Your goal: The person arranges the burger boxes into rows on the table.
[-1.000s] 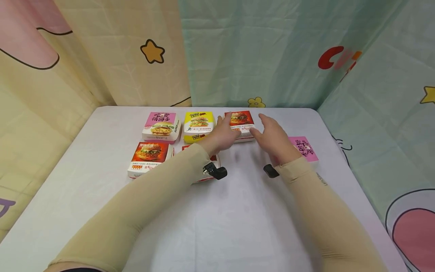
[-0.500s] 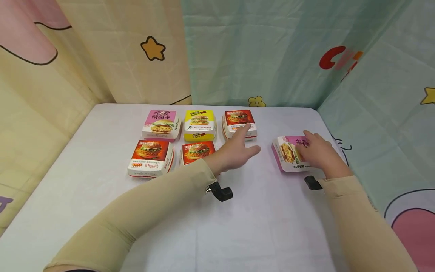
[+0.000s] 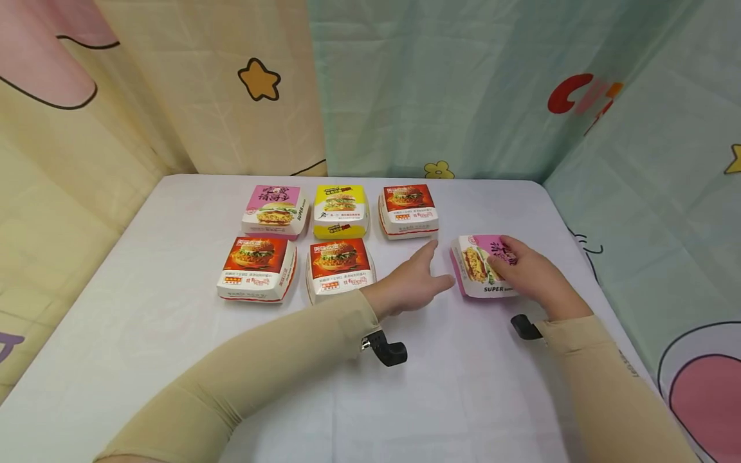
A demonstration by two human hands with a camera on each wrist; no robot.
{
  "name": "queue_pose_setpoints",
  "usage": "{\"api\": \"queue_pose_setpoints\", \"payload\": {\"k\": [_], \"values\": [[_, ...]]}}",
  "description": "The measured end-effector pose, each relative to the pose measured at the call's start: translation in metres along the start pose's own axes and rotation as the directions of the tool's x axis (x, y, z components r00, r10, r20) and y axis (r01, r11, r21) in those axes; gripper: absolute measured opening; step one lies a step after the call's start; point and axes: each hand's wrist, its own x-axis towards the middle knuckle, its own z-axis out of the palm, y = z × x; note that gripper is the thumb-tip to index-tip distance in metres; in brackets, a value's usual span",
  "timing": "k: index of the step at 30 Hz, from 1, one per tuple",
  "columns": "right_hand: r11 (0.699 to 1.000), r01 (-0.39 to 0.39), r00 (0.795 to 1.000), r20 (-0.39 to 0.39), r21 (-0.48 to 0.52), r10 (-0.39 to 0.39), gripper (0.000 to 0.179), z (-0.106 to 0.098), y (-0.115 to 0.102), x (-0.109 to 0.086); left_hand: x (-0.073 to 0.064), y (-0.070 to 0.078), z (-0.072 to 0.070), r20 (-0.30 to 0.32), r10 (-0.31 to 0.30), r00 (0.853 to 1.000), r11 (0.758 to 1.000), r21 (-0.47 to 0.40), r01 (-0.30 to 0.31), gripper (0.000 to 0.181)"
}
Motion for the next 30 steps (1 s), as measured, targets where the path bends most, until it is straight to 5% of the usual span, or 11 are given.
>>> {"api": "queue_pose_setpoints", "payload": {"k": [14, 23, 30], "values": [[0.992, 0.116, 0.993, -0.032, -0.055, -0.118, 0.087, 0.032, -0.048, -0.008, -0.004, -0.021, 0.007, -0.059, -0.012, 0.998, 0.997, -0.077, 0.008, 0.089], [0.977, 0.207, 0.978, 0.035, -0.044, -0.206, 0.086, 0.041, -0.062, -0.011, -0.006, -0.033, 0.004, -0.181, -0.077, 0.981, 0.997, -0.046, 0.069, 0.086], [0.966, 0.258, 0.962, 0.099, -0.01, -0.255, 0.084, 0.038, -0.062, -0.009, -0.013, -0.039, 0.003, -0.208, -0.089, 0.974, 0.995, -0.052, 0.08, 0.084]]}}
